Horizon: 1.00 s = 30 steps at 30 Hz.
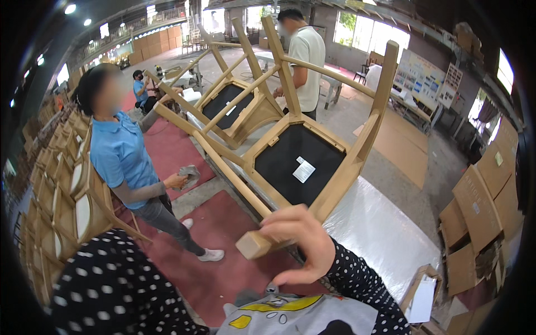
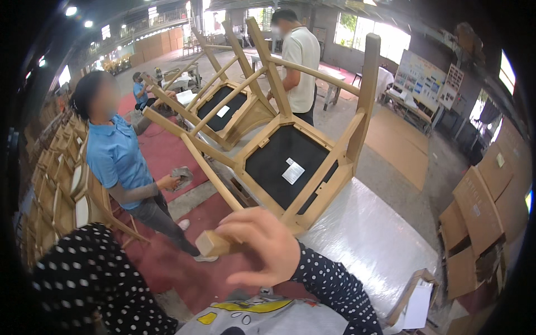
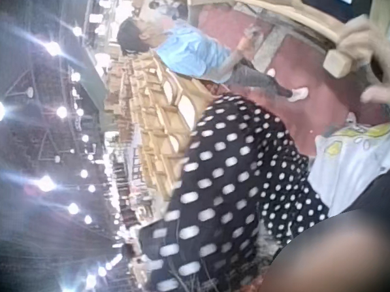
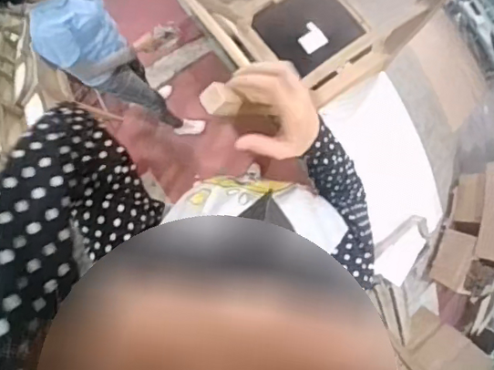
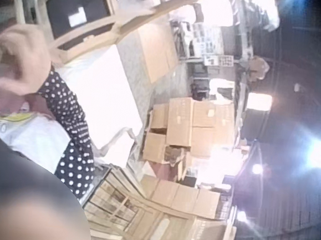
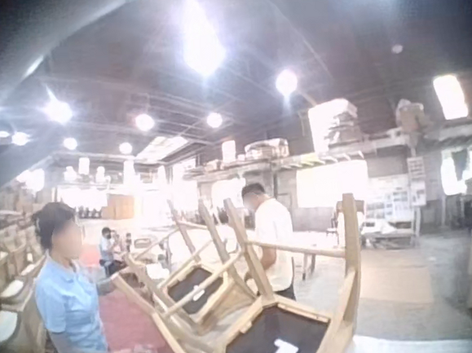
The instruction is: The person flips a wooden chair upside down, retrieves a label and a glue bottle, and applies glue to the label before pressing it onto the underside of the chair seat. The person repeats this process for a second label on the same chair.
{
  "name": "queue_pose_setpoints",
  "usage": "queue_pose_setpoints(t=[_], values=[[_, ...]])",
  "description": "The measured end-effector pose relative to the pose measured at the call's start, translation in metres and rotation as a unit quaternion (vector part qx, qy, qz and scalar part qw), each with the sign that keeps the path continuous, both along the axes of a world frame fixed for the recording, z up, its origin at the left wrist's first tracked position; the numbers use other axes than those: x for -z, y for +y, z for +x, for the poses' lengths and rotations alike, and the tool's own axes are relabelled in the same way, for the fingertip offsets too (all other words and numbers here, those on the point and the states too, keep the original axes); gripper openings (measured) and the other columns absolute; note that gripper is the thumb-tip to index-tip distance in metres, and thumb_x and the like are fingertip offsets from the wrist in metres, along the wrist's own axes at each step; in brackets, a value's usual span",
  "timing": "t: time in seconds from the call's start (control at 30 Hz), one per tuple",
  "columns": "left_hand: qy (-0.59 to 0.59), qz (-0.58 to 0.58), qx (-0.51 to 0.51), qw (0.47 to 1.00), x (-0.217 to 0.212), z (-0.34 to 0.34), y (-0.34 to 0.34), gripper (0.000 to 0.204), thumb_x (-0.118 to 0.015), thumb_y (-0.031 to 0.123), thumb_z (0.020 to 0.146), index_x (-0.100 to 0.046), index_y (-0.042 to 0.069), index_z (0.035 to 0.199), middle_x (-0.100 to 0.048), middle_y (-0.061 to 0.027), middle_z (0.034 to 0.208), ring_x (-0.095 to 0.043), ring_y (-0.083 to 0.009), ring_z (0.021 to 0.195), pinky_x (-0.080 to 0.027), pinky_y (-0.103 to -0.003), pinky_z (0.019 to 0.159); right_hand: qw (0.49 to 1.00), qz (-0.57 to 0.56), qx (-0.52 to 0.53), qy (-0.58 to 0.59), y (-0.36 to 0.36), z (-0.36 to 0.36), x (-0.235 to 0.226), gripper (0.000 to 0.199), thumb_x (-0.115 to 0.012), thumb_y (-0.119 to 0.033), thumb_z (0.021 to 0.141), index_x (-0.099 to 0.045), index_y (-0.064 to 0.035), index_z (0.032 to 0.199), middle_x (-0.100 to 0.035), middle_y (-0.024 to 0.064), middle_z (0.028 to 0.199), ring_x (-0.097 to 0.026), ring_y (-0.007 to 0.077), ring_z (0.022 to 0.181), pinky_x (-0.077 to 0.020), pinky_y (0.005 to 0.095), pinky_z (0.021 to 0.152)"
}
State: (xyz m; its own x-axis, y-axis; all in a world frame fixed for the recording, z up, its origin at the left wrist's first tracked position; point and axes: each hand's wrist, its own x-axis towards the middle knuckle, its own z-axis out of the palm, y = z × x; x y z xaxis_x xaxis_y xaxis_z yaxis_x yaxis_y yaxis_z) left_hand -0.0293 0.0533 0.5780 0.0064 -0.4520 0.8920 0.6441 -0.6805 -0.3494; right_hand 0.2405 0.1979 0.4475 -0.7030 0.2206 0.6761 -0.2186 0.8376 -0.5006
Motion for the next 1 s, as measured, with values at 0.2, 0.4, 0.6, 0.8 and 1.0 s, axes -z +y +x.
queue_pose_setpoints(t=[0.2, 0.4, 0.6, 0.8, 1.0], values=[[-0.09, 0.08, 0.038, 0.992, 0.029, -0.024, 0.05, 0.048, -0.053, 0.035, 0.098, -0.053, -0.005, 0.123, -0.063, -0.0234, 0.125, -0.061, -0.037, 0.116, -0.048, -0.048, 0.102, 0.987, -0.072, -0.125, -0.074, 0.016, -0.045, -0.015, 0.055, -0.082, -0.034, 0.085, -0.056, -0.0039, 0.122, -0.069, 0.011, 0.092, -0.068, 0.0319, 0.075, -0.0534, 0.0372, 0.064], [-0.22, -0.047, 0.206, 0.952, 0.073, -0.009, 0.13, 0.054, -0.049, 0.039, 0.099, -0.05, -0.006, 0.127, -0.061, -0.0259, 0.128, -0.06, -0.0402, 0.118, -0.047, -0.05, 0.104, 0.905, -0.21, -0.338, -0.154, 0.027, -0.071, -0.018, 0.051, -0.075, -0.039, 0.091, -0.058, -0.0059, 0.126, -0.073, 0.0144, 0.102, -0.073, 0.0291, 0.086, -0.0576, 0.0382, 0.075], [-0.001, -0.634, 0.073, 0.77, 0.138, 0.001, 0.198, 0.037, -0.061, 0.029, 0.098, -0.061, 0.003, 0.124, -0.068, -0.0154, 0.121, -0.065, -0.03, 0.113, -0.049, -0.044, 0.099, 0.891, -0.177, -0.373, -0.188, 0.039, -0.077, 0.004, 0.049, -0.069, -0.041, 0.095, -0.062, -0.0009, 0.122, -0.073, 0.0181, 0.099, -0.072, 0.0358, 0.076, -0.0575, 0.0398, 0.064], [0.216, -0.692, -0.055, 0.686, 0.212, 0.007, 0.205, 0.024, -0.066, 0.033, 0.094, -0.072, 0.011, 0.102, -0.073, -0.0021, 0.077, -0.068, -0.0223, 0.081, -0.048, -0.04, 0.096, 0.898, -0.149, -0.389, -0.139, 0.044, -0.077, 0.019, 0.053, -0.071, -0.049, 0.089, -0.066, 0.0001, 0.108, -0.069, 0.0155, 0.082, -0.067, 0.0371, 0.064, -0.0534, 0.0447, 0.057], [0.103, -0.559, -0.047, 0.822, 0.254, 0.016, 0.212, 0.015, -0.063, 0.018, 0.084, -0.069, 0.013, 0.071, -0.064, -0.0008, 0.06, -0.061, -0.0201, 0.06, -0.05, -0.037, 0.087, 0.939, -0.099, -0.327, -0.048, 0.039, -0.075, 0.013, 0.044, -0.064, -0.047, 0.093, -0.063, -0.0044, 0.083, -0.061, 0.011, 0.069, -0.061, 0.0333, 0.055, -0.046, 0.0432, 0.048]])
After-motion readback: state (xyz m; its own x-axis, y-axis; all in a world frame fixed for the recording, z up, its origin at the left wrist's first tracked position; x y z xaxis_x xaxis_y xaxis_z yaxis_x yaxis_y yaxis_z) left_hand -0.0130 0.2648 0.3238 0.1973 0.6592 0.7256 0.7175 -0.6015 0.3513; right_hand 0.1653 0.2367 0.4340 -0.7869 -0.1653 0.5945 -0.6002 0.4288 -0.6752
